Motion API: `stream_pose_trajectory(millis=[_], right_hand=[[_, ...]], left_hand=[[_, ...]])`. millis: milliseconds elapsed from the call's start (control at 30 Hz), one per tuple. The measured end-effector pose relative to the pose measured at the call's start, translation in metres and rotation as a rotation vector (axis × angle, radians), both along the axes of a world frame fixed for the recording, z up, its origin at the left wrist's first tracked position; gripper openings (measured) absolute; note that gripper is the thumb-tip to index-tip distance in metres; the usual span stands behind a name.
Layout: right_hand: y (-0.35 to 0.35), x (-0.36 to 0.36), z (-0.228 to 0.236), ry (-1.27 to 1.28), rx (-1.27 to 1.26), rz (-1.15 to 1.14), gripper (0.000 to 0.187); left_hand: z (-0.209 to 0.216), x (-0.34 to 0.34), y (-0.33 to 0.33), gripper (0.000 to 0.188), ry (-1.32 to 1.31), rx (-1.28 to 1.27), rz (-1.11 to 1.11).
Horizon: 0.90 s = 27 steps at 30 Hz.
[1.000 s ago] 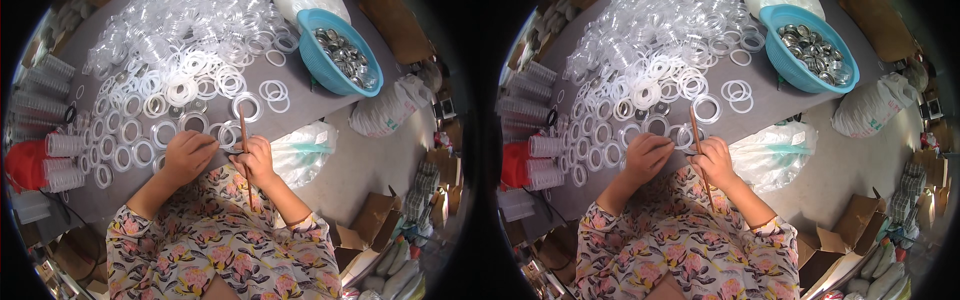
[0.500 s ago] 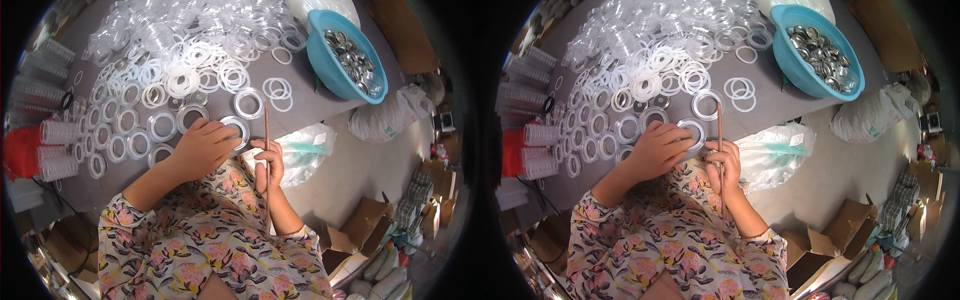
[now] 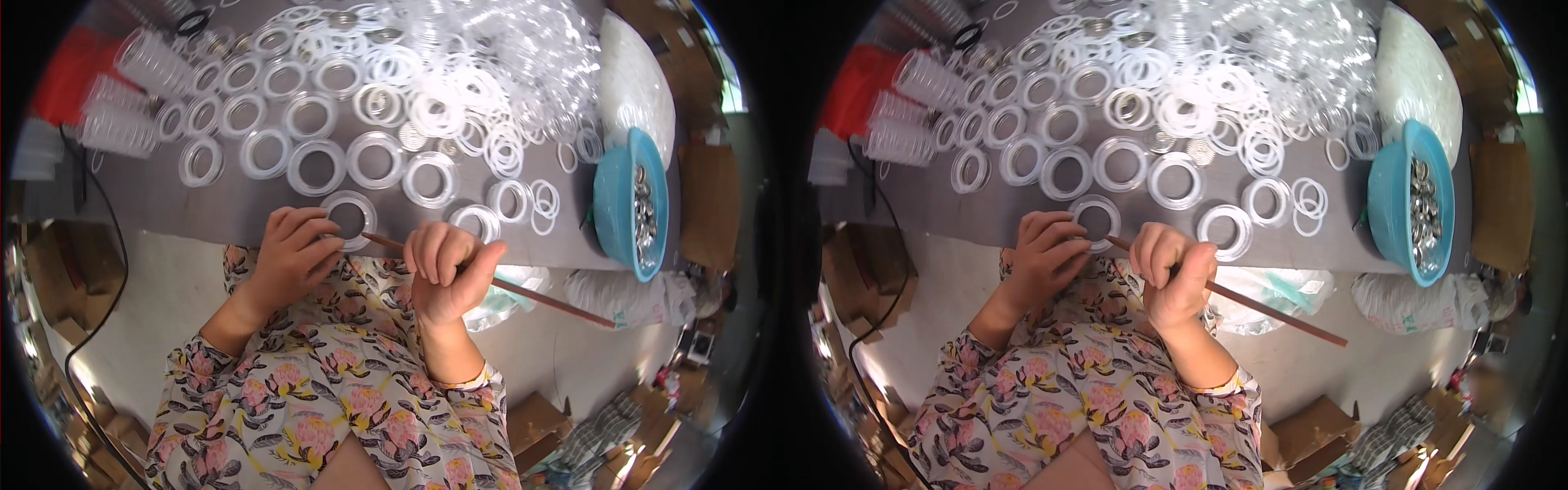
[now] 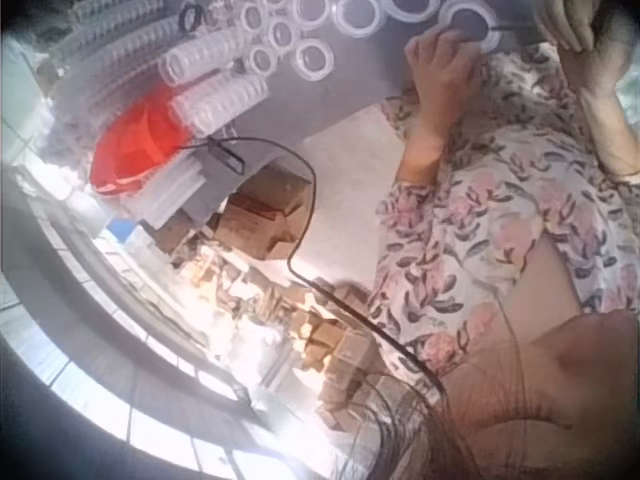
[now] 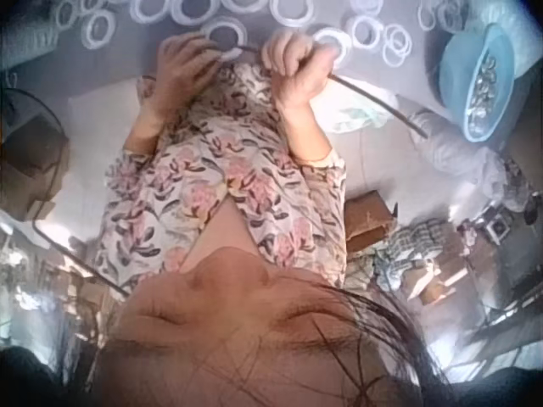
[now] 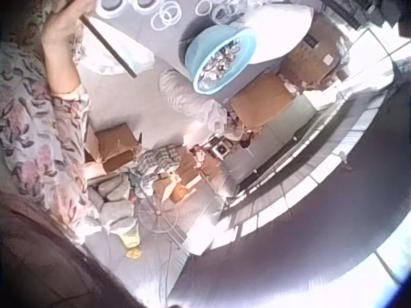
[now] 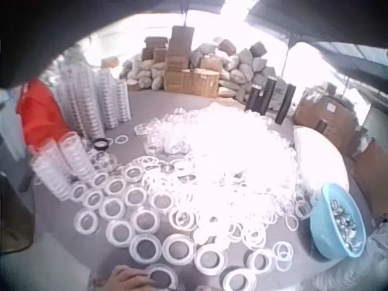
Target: The person repeatedly picks up clear plastic rings and uses a thin wooden stick to press or adjust the inner edge of each ring. They then place the rings into stacks of similar rings on the table. The process is repeated continuously throughout the clip.
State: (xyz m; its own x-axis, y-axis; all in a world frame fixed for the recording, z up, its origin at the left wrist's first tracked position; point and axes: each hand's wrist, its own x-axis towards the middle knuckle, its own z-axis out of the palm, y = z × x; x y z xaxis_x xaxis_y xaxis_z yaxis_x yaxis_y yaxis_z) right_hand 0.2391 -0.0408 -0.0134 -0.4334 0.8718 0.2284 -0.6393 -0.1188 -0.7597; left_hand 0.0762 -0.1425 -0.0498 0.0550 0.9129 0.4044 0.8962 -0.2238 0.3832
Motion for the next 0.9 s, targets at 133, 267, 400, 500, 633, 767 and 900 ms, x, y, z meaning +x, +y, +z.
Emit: stream_pose_trajectory(millis=[133, 267, 400, 500, 633, 767, 900], right_hand=[[-0.001, -0.019, -0.004, -0.149, -0.113, 0.083, 0.061], [-0.001, -0.029, -0.004, -0.185, -0.195, 0.135, 0.062], [-0.004, -0.047, -0.007, -0.161, -0.17, 0.095, 0.062], [-0.002, -0.061, -0.016, -0.104, -0.003, 0.081, 0.062], [0.013, -0.061, -0.012, -0.223, 0.18, 0.135, 0.062], [0.014, -0.046, 0.02, -0.624, 0.181, 0.144, 0.057], [-0.005, -0.039, 0.021, -0.624, 0.193, 0.159, 0.057]], left_hand=[[-0.008, 0.006, -0.007, 0.043, -0.2, 0.039, 0.104], [-0.021, 0.016, -0.003, 0.068, -0.477, 0.041, 0.222], [-0.029, 0.023, 0.006, 0.077, -0.594, 0.095, 0.259], [-0.033, 0.022, 0.007, 0.082, -0.58, 0.095, 0.257], [-0.034, 0.023, 0.01, 0.085, -0.524, 0.136, 0.28], [-0.034, 0.021, 0.009, 0.084, -0.496, 0.122, 0.302], [-0.033, 0.021, 0.008, 0.082, -0.513, 0.09, 0.293]])
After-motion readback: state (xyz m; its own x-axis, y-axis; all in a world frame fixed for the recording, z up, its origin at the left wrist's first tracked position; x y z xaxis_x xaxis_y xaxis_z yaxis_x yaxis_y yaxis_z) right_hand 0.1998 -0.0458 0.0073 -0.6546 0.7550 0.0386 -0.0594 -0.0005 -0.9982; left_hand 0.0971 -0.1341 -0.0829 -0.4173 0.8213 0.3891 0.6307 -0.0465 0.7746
